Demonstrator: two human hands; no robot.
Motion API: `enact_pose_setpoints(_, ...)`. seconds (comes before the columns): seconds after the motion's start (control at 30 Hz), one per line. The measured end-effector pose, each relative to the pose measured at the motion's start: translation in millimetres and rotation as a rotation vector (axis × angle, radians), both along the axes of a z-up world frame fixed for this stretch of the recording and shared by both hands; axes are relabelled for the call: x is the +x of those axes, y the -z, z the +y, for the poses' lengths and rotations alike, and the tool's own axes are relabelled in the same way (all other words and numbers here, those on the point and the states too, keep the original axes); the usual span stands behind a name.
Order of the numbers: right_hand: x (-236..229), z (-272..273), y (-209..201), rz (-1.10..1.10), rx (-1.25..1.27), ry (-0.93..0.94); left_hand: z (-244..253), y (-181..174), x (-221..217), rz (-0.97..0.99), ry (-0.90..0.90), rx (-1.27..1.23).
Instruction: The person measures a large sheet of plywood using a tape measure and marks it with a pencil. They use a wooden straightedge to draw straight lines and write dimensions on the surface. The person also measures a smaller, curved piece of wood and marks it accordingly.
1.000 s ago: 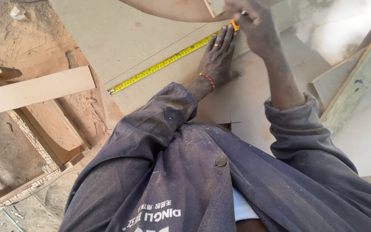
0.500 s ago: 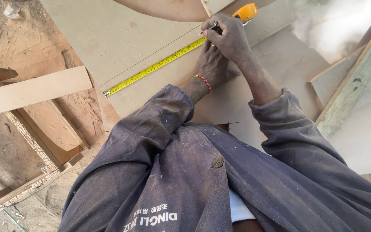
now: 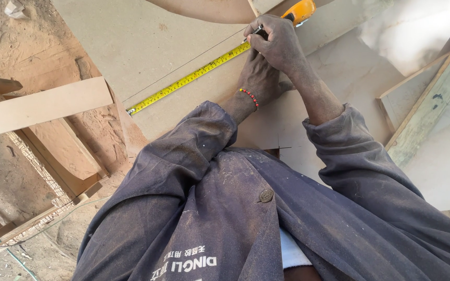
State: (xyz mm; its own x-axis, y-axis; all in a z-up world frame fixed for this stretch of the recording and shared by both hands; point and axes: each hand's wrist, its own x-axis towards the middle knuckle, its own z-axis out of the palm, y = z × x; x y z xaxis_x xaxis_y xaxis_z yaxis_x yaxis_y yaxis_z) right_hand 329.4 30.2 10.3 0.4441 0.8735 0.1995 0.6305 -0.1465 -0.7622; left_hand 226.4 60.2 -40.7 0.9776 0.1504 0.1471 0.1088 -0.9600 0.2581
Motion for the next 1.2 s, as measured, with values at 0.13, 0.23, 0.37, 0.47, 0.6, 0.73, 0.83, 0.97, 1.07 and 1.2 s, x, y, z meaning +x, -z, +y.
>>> enact_pose_setpoints(0.13,0,0,-2,0.016,-0.017,0.0,0,-1,-1,-0.006,0.012,-0.013)
enact_pose_setpoints(0.23,-1,1,-1,0.014,-0.018,0.004,0,-3,-1,-0.001,-0.005,0.003)
enact_pose_setpoints(0.37,1,1,-1,0.006,-0.023,0.005,0,-3,0,0.003,0.003,0.019)
enact_pose_setpoints(0.47,1,1,1,-0.009,-0.017,0.002,1,-4,-1,0.005,0.009,-0.013)
enact_pose_setpoints(0.6,2,1,6,0.03,-0.012,0.016,0,0,-1,-0.02,0.01,-0.015)
enact_pose_setpoints(0.73,-5,-1,-10,0.023,-0.028,0.02,0,-5,-1,0.01,0.006,-0.01)
enact_pose_setpoints(0.83,1,-12,-20,0.026,0.189,0.086,4,-7,4,0.061,0.012,-0.053)
enact_pose_setpoints(0.97,9,-36,-25,-0.361,0.155,0.429,0,-25,-4,0.213,-0.006,0.004)
enact_pose_setpoints(1.07,5,-36,-35,-0.306,0.026,0.407,3,-25,-3,0.22,-0.004,-0.01)
enact_pose_setpoints(1.2,6,-41,-23,-0.337,0.047,0.34,-1,-27,-8,0.228,-0.025,-0.013)
